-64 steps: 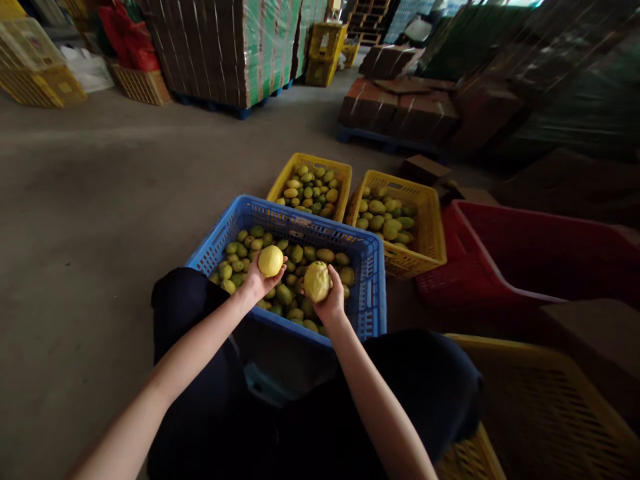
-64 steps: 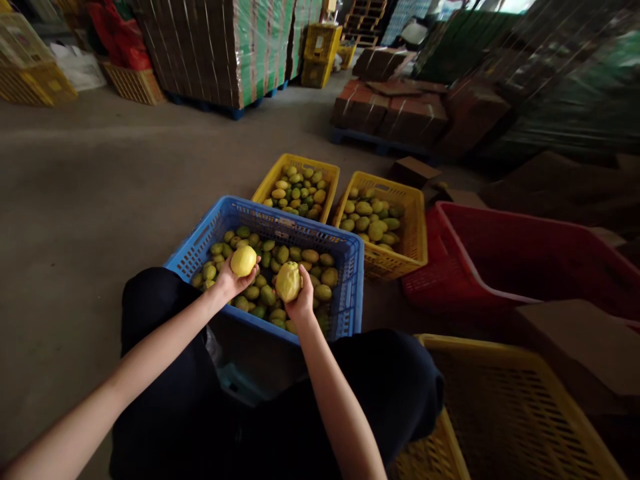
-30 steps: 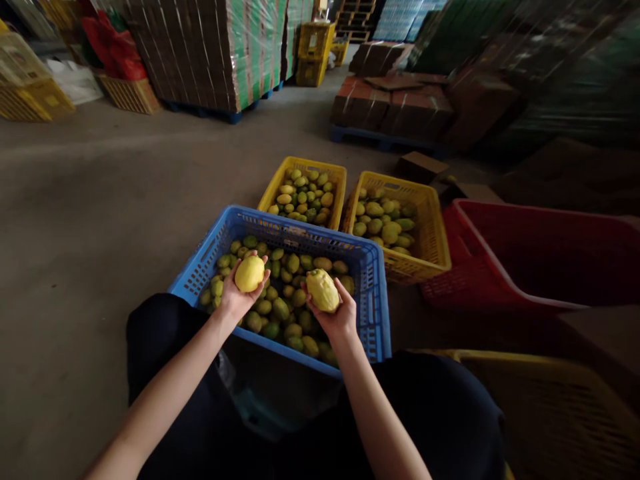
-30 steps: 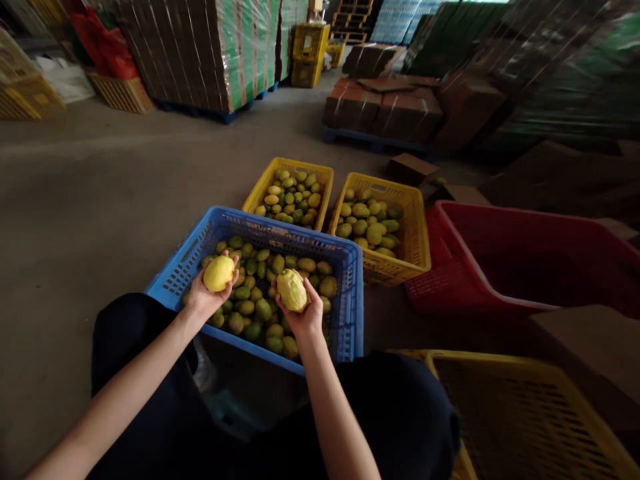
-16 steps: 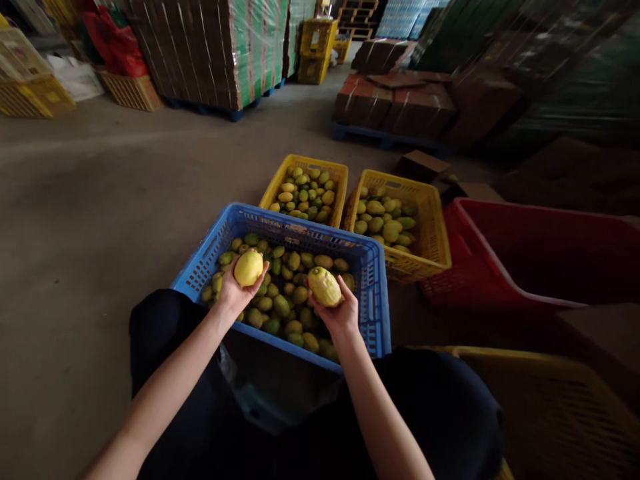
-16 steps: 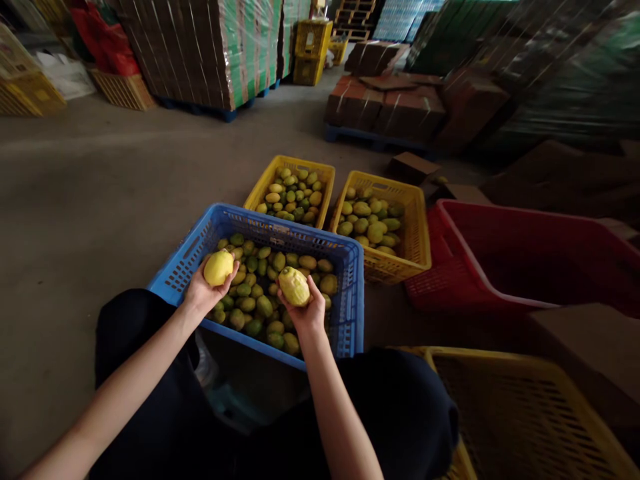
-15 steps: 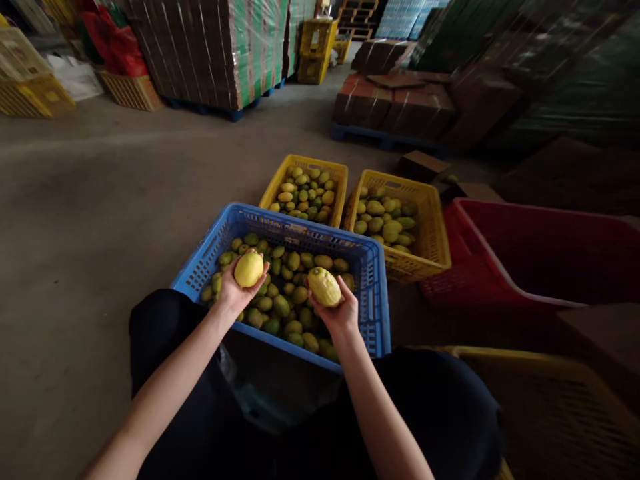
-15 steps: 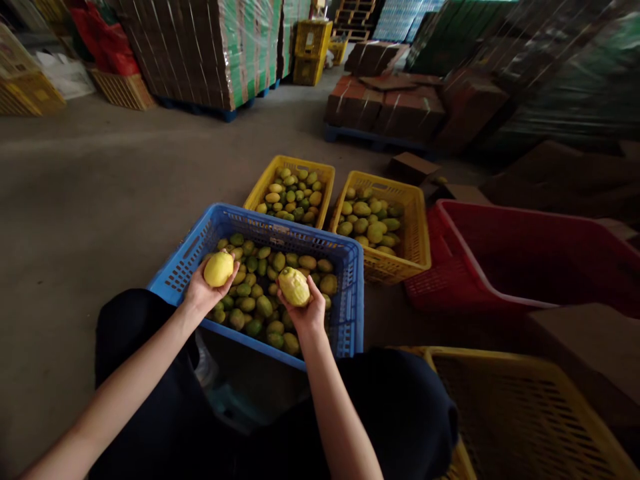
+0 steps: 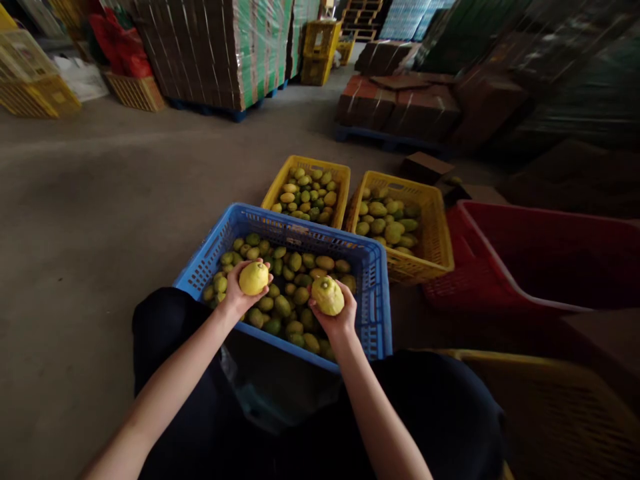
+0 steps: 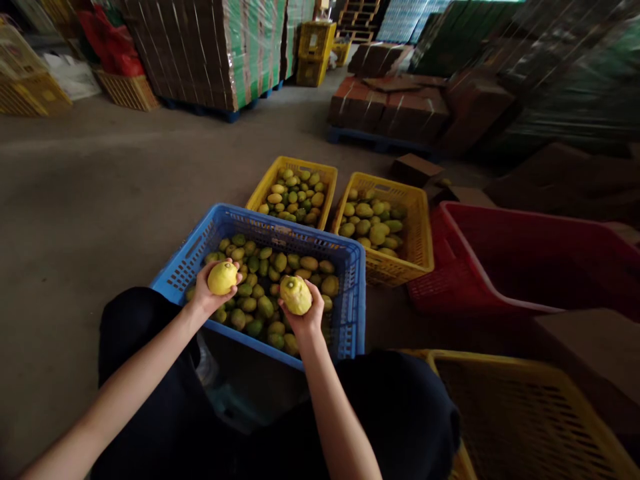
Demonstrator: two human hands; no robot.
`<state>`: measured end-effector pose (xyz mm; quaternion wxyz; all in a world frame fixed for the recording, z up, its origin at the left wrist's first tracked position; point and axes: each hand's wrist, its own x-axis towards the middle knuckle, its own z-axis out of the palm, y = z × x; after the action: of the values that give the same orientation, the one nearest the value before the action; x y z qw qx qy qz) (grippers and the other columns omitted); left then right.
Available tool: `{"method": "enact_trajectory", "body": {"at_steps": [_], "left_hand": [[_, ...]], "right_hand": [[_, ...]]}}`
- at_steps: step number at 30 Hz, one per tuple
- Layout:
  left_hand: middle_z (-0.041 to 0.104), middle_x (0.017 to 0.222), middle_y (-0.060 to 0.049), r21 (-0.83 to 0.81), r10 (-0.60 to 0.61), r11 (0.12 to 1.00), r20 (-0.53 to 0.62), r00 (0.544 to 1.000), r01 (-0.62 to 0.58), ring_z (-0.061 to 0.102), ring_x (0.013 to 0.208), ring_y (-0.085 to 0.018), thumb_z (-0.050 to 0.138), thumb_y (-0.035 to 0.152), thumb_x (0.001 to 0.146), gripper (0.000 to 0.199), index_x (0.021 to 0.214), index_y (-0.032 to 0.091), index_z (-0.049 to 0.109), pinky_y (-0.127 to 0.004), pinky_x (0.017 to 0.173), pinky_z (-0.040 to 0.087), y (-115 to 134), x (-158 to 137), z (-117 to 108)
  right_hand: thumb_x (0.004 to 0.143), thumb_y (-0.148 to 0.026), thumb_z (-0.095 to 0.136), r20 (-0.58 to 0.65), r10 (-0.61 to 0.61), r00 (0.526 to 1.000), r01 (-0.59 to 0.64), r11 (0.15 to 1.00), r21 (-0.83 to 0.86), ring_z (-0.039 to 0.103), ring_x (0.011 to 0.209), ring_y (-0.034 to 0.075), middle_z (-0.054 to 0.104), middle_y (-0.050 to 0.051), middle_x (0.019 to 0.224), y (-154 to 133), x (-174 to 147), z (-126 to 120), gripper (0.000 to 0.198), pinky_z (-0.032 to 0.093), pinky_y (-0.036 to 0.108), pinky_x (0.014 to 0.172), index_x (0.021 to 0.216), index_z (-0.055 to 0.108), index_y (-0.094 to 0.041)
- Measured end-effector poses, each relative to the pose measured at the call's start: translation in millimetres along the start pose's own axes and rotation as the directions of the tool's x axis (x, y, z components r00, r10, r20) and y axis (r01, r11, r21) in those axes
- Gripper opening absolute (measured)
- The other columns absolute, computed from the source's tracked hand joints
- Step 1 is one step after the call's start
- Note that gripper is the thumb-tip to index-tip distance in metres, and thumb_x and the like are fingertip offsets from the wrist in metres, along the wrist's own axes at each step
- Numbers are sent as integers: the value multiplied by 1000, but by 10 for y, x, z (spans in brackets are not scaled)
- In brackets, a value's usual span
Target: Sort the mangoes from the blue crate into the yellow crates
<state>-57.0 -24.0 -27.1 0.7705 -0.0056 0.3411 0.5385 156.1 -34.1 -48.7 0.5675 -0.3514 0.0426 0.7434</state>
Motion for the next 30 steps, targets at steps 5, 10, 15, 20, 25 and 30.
{"method": "enact_trajectory", "body": {"at_steps": [5, 10, 15, 20, 25, 30], "left_hand": [[66, 74, -6, 136, -6, 991, 136, 991, -13, 65, 58, -20, 49, 24, 77, 16, 77, 14, 62, -26, 36, 50, -40, -49, 14], [64, 72, -6, 207, -60, 978, 298, 953, -3, 64, 56, -20, 51, 26, 75, 18, 70, 13, 62, -26, 35, 49, -75, -47, -42], [62, 65, -5, 275, -155, 960, 359, 920, 54, 64, 52, -21, 53, 29, 70, 18, 64, 13, 60, -27, 34, 47, -152, 60, -115], [62, 64, -5, 299, -196, 950, 349, 916, 89, 63, 50, -22, 56, 31, 67, 18, 63, 13, 59, -27, 33, 47, -211, 96, -119], [66, 72, -6, 184, -113, 981, 246, 963, 68, 64, 57, -19, 54, 27, 72, 14, 73, 15, 61, -24, 37, 47, -204, 57, -86], [70, 86, -8, -41, -67, 997, 12, 998, 68, 69, 75, -22, 45, 26, 80, 24, 93, 15, 63, -27, 51, 56, -195, 110, -54]], "right_hand": [[68, -24, 57, 76, -23, 997, 24, 1000, -8, 67, 57, 22, 73, 3, 73, 14, -49, 27, 11, 48, 28, 37, 74, 63, -18], [66, -23, 58, 130, -27, 991, 34, 998, -52, 65, 54, 21, 71, 4, 70, 72, -22, 12, 7, 48, 27, 36, 69, 61, -17], [66, -26, 59, 180, -3, 984, 21, 995, -97, 65, 56, 22, 68, 5, 68, 154, 18, -16, 9, 47, 28, 35, 68, 59, -17], [66, -28, 61, 197, -1, 980, 26, 992, -123, 65, 55, 21, 67, 4, 70, 189, 8, -24, 12, 47, 27, 35, 69, 58, -17], [67, -25, 57, 102, 12, 995, -1, 994, -107, 63, 49, 20, 68, 4, 67, 189, 10, 12, 9, 45, 27, 33, 69, 58, -17], [75, -24, 51, -141, 94, 986, -105, 992, -73, 66, 52, 20, 70, 4, 64, 180, 47, 12, 12, 47, 26, 37, 76, 61, -17]]}}
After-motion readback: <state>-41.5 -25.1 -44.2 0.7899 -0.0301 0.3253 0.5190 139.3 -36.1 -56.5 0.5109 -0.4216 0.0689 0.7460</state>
